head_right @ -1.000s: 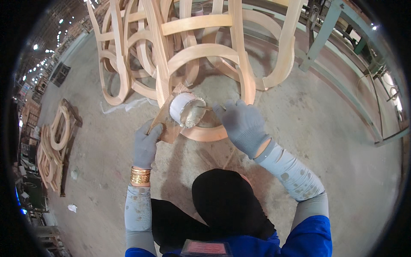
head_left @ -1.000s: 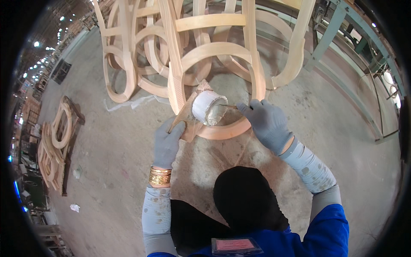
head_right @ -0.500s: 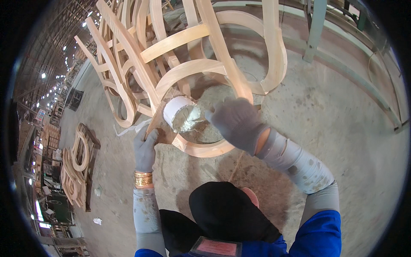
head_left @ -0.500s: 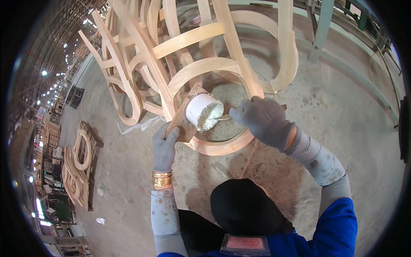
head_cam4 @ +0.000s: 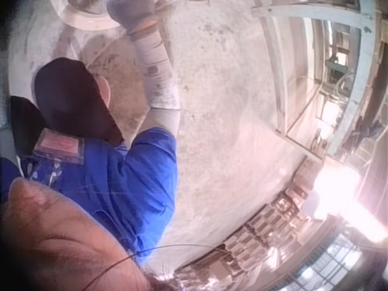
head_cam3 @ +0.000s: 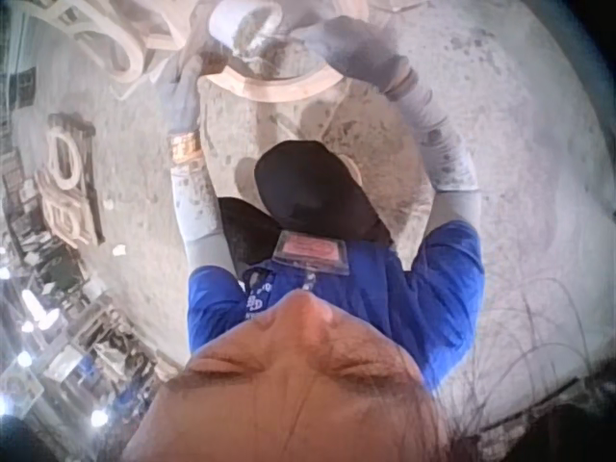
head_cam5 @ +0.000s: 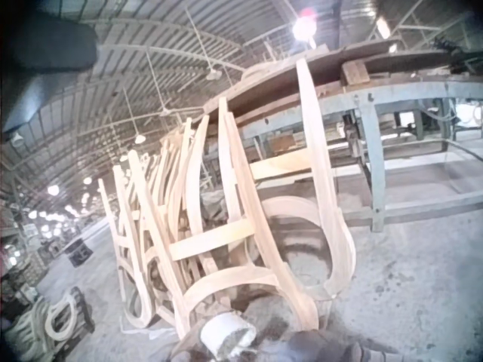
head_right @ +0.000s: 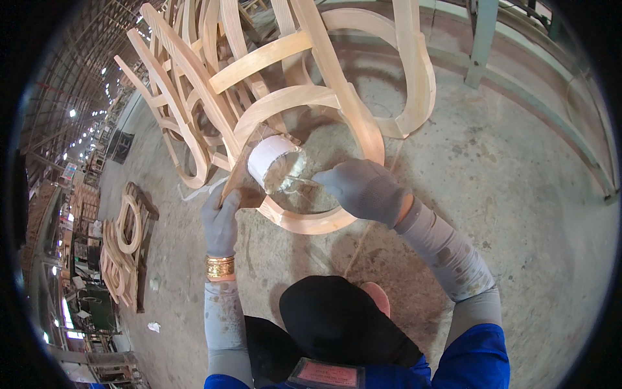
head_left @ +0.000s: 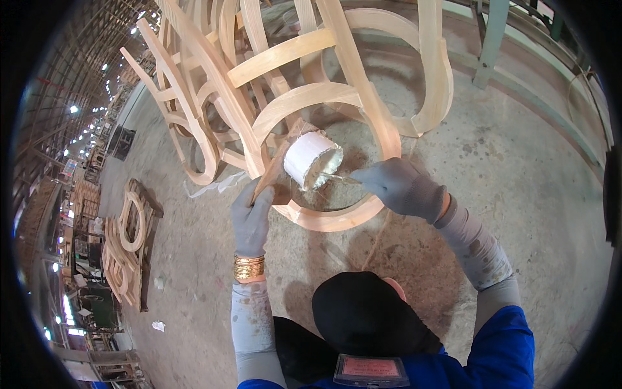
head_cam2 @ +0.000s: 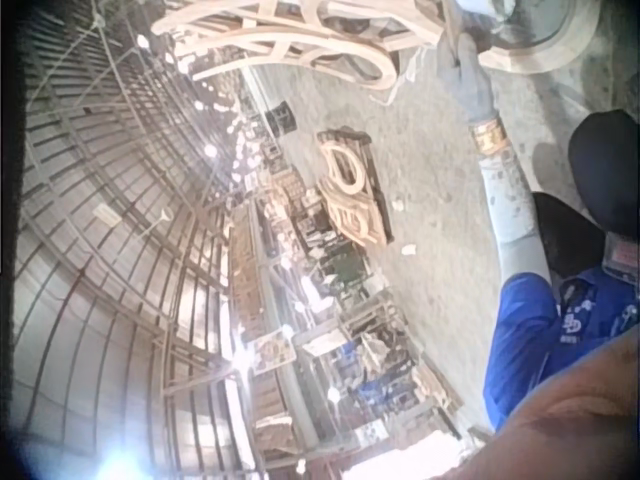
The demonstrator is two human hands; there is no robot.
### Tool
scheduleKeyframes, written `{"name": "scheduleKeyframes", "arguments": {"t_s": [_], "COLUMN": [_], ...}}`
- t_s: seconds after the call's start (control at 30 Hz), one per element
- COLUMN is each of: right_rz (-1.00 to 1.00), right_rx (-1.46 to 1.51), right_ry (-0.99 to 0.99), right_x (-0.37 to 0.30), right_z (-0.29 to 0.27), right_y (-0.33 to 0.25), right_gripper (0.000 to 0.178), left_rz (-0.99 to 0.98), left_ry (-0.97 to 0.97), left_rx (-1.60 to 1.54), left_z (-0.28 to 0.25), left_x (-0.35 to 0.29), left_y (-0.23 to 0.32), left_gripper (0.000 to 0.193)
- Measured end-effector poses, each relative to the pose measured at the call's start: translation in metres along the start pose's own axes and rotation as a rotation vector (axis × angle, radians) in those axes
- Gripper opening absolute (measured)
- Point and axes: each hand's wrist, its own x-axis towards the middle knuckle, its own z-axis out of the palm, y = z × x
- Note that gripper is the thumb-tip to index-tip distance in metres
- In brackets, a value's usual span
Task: The person applies white glue to the joints of wooden chair frames using a brush. They dip the brush into a container of glue and carefully coat the edges of the curved wooden pieces before assembling them.
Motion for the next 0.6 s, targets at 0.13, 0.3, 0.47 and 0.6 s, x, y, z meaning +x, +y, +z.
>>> {"name": "scheduleKeyframes", "arguments": {"t_s": [0.13,0.3,0.47,0.6], "right_rz": [-0.006,0.606,0.270,0.337], "right_rx": [0.322,0.967,0.383,0.002], "right_ry": [-0.156,-0.368,0.024,-0.011], "right_x": [-0.004,-0.016,-0.034,-0.038], "right_z": [0.000,-0.002,0.015,0.023], "right_y": [0.013,0.005,0.002,-0.004], "right_gripper": [0.026,0.027,0.027,0.033], "left_rz": [-0.064,-0.209,-0.372,-0.436], "left_ry": [0.000,0.059,0.118,0.136], "left_rx": [-0.068,-0.349,-0.552,-0.642], "left_z": [0.010,0.022,0.039,0.054], "left_x": [-0.002,-0.011,-0.019,-0.026], "left_y": [-0.011,-0.033,-0.063,-0.080], "left_gripper": [0.029,0.030,0.031,0.030]}}
